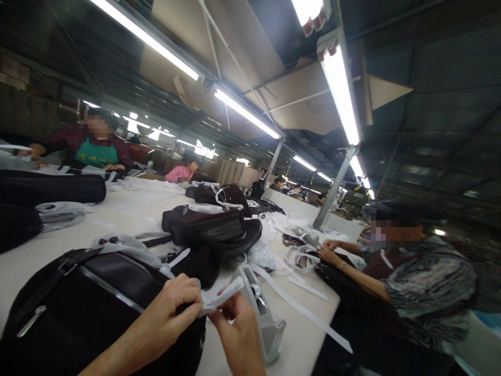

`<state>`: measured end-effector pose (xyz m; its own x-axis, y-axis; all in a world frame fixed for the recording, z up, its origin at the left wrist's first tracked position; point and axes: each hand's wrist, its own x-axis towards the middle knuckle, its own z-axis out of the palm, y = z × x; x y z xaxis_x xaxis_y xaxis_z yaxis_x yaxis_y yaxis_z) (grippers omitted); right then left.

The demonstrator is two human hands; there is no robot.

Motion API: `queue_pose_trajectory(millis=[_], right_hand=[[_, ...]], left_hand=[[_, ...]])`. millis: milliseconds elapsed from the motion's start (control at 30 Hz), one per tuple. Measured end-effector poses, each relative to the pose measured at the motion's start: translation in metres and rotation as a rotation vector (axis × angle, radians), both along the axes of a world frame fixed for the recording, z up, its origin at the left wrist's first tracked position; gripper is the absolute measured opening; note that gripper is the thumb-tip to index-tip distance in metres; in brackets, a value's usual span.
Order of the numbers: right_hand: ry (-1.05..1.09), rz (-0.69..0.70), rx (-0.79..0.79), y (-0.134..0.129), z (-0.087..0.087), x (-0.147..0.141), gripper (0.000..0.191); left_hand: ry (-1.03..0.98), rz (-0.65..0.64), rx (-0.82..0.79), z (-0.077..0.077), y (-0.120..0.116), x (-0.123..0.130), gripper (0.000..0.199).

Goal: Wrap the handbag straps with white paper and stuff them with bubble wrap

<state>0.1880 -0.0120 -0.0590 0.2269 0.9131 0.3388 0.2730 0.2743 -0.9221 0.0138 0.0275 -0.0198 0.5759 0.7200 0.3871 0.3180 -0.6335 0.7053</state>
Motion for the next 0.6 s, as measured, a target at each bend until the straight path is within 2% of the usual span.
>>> queue_pose_trajectory(millis=[67, 233, 300, 400, 500, 600], right_hand=[[0.054, -0.029, 0.047, 0.006, -0.008, -0.003, 0.029], [0.187, -0.002, 0.109, 0.027, -0.039, -0.001, 0.036], [0.205, -0.033, 0.152, 0.034, -0.045, 0.001, 0.036], [0.174, -0.088, 0.169, 0.033, -0.046, 0.001, 0.031], [0.124, -0.144, 0.116, 0.02, -0.042, -0.004, 0.03], [0.163, -0.113, 0.076, 0.004, -0.043, -0.011, 0.035]], left_hand=[[0.003, 0.012, 0.007, 0.0, 0.0, 0.001, 0.025], [0.023, 0.069, 0.032, -0.005, 0.001, 0.005, 0.028], [0.032, 0.083, 0.042, -0.007, 0.001, 0.006, 0.027], [0.05, 0.095, 0.052, -0.009, 0.002, 0.006, 0.027], [0.059, 0.095, 0.08, -0.01, 0.002, 0.006, 0.026], [0.072, 0.086, 0.117, -0.01, 0.001, 0.006, 0.025]])
